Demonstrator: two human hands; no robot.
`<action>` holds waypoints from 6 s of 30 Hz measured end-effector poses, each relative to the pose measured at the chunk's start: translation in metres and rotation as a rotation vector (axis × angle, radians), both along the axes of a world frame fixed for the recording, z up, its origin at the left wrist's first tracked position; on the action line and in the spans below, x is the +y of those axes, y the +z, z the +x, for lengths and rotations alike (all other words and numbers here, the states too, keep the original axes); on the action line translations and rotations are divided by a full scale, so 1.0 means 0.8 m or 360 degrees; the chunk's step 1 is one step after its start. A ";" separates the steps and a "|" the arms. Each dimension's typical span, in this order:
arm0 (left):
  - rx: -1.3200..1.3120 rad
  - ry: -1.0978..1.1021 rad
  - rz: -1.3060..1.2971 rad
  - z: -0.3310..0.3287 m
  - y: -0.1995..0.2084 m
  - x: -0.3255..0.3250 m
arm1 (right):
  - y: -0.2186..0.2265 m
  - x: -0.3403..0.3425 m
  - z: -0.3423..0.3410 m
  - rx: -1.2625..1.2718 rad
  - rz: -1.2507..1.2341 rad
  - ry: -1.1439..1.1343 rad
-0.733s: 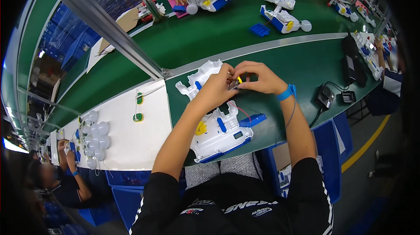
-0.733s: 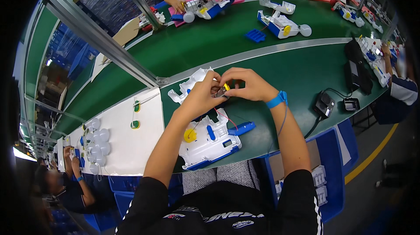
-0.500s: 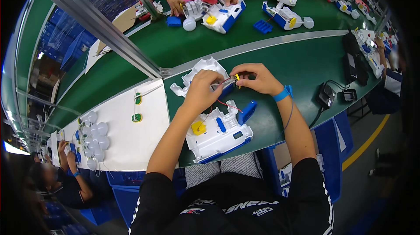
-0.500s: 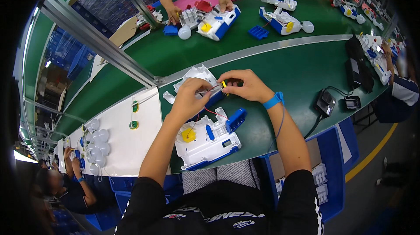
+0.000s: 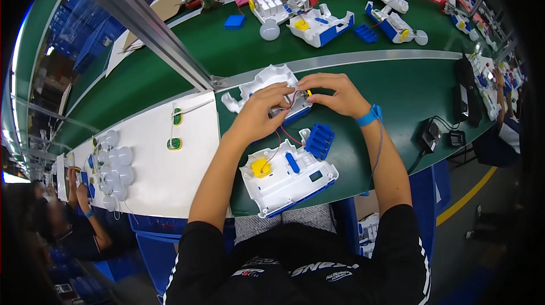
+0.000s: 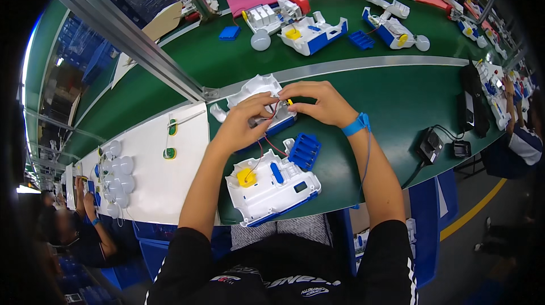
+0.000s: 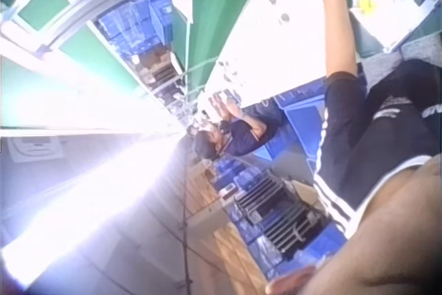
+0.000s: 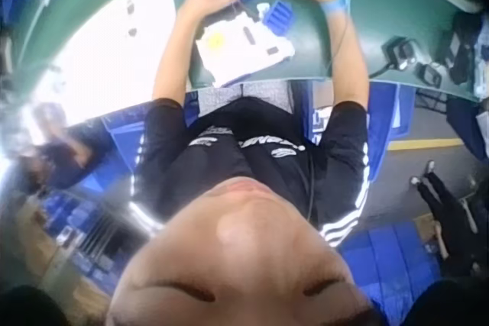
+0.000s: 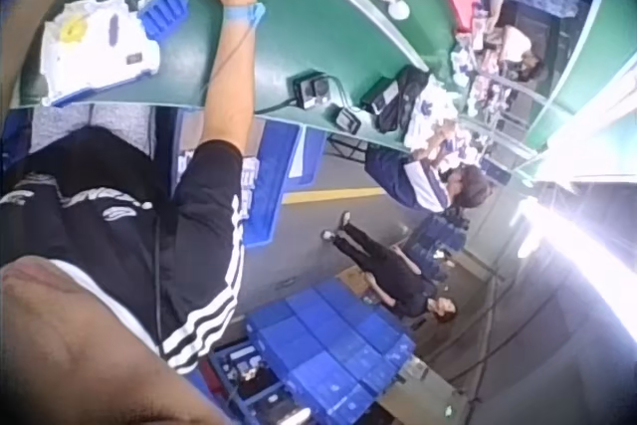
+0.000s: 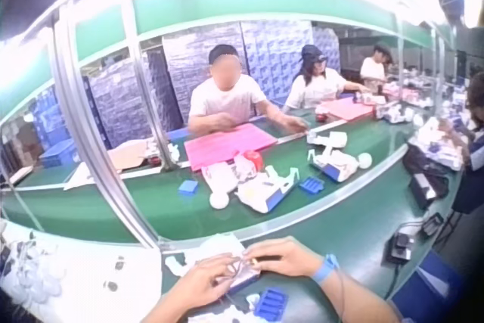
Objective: Assembling electronic lighting components including wiring and casing on a production line.
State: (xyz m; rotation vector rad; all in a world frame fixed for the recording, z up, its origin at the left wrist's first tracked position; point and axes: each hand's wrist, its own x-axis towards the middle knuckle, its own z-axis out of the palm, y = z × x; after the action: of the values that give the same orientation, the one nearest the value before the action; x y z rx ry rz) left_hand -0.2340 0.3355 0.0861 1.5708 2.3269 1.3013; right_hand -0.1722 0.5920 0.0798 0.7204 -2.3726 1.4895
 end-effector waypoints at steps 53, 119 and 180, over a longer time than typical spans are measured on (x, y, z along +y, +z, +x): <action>0.0142 0.0255 0.0147 -0.003 -0.045 -0.003 | -0.001 -0.033 0.020 0.0133 0.0410 -0.0263; 0.0180 0.0299 0.0089 -0.002 -0.029 0.004 | -0.060 -0.034 0.012 -0.0135 -0.0393 -0.0301; 0.0423 0.0545 0.0182 0.037 -0.037 -0.013 | -0.038 -0.064 0.031 -0.0015 -0.0172 -0.0407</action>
State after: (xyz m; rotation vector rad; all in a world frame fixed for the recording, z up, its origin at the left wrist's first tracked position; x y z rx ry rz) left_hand -0.2041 0.3254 0.0566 1.5056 2.8350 1.3838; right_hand -0.1474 0.5409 0.0493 0.3693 -2.2689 1.4981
